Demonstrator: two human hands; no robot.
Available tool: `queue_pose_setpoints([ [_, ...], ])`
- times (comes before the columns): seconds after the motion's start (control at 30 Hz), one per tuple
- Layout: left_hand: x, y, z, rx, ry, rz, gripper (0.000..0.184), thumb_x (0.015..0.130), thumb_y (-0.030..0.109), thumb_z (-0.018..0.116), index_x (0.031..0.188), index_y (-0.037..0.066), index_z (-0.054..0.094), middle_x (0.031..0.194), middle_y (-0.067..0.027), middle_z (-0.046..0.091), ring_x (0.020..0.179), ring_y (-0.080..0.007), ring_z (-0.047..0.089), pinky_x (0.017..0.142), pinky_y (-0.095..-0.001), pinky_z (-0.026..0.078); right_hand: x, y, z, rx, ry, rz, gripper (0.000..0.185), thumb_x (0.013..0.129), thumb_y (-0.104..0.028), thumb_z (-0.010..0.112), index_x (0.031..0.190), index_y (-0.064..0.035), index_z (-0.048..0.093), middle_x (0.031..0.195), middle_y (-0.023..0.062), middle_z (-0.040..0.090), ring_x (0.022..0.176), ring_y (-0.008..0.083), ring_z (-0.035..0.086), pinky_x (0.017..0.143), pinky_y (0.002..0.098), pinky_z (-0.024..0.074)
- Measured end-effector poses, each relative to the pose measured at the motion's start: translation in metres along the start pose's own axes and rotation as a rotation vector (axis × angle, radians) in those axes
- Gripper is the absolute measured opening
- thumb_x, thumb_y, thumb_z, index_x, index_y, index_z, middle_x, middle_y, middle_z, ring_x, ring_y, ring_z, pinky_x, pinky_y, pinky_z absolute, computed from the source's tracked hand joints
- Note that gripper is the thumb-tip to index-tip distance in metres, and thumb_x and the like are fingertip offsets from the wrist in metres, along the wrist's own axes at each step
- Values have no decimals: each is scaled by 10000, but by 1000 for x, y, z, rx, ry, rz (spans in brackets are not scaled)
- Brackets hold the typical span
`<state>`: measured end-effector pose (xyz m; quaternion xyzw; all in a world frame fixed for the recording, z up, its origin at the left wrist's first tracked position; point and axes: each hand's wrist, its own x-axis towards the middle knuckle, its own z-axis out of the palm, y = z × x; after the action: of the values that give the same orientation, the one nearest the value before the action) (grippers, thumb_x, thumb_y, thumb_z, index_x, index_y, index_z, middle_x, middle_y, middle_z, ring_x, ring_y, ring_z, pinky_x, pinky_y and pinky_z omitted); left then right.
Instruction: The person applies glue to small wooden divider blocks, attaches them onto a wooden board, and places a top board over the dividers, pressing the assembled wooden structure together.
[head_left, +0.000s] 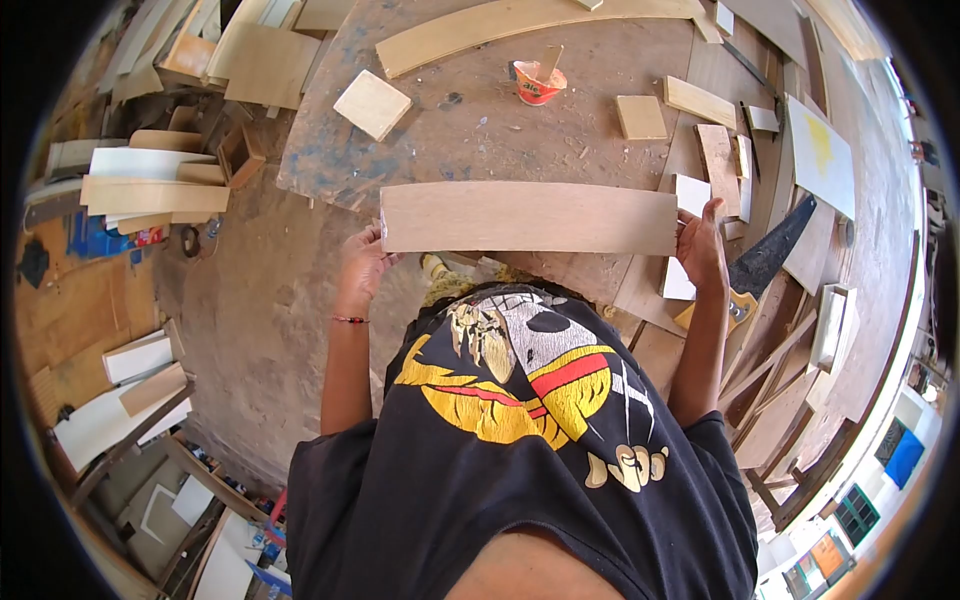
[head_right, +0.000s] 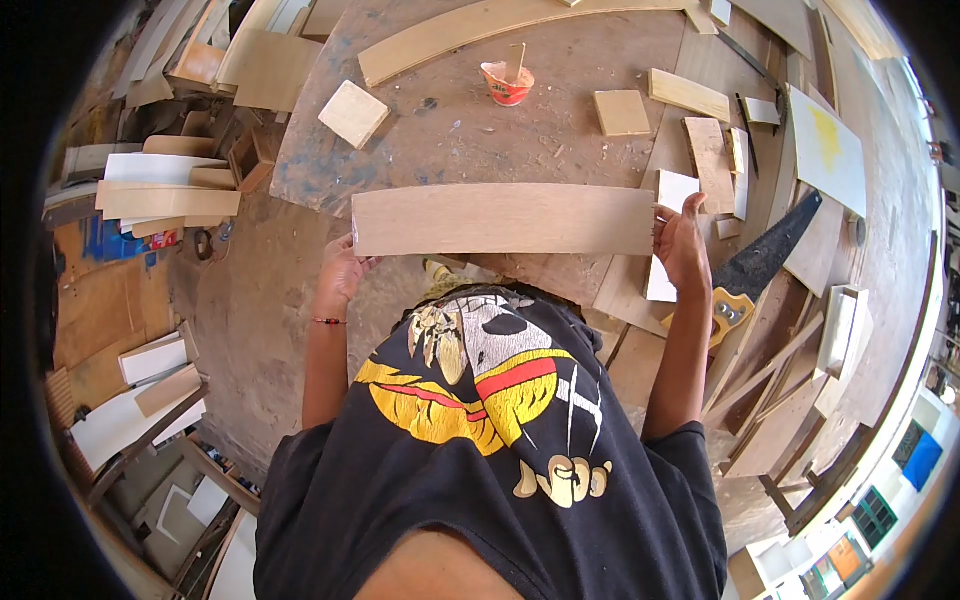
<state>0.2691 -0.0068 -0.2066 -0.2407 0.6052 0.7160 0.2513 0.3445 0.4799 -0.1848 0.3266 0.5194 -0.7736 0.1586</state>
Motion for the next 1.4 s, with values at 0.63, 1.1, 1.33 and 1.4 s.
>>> queue_pose_setpoints([
  [0.63, -13, 16, 16, 137, -94, 123, 217, 828, 158, 612, 976, 0, 616, 784, 3, 620, 592, -51, 544, 495, -191, 423, 3, -8, 3, -29, 1, 20, 985, 784, -761, 101, 1054, 66, 563, 917, 88, 633, 785, 146, 602, 788, 260, 469],
  [1.1, 34, 63, 34, 62, -192, 151, 261, 761, 14, 611, 1017, -37, 609, 955, -58, 644, 796, -87, 607, 693, -205, 469, 33, -40, -5, 33, -84, -169, 190, 844, -116, 601, 972, 23, 622, 802, 51, 654, 674, 96, 621, 589, 217, 507],
  [1.33, 63, 92, 52, 104, -218, 205, 226, 766, 46, 641, 985, -5, 615, 913, -44, 644, 756, -100, 607, 687, -234, 493, 62, -60, -6, -76, -22, -158, 138, 834, -144, 646, 889, -21, 612, 761, 6, 630, 630, 53, 581, 563, 202, 488],
  [1.4, 71, 98, 55, 77, -344, 231, 178, 771, 71, 652, 935, 12, 614, 872, -39, 640, 725, -87, 599, 641, -227, 491, 66, -66, -2, -85, -27, -185, 136, 844, -147, 634, 898, -24, 608, 758, -1, 622, 623, 50, 574, 560, 199, 484],
])
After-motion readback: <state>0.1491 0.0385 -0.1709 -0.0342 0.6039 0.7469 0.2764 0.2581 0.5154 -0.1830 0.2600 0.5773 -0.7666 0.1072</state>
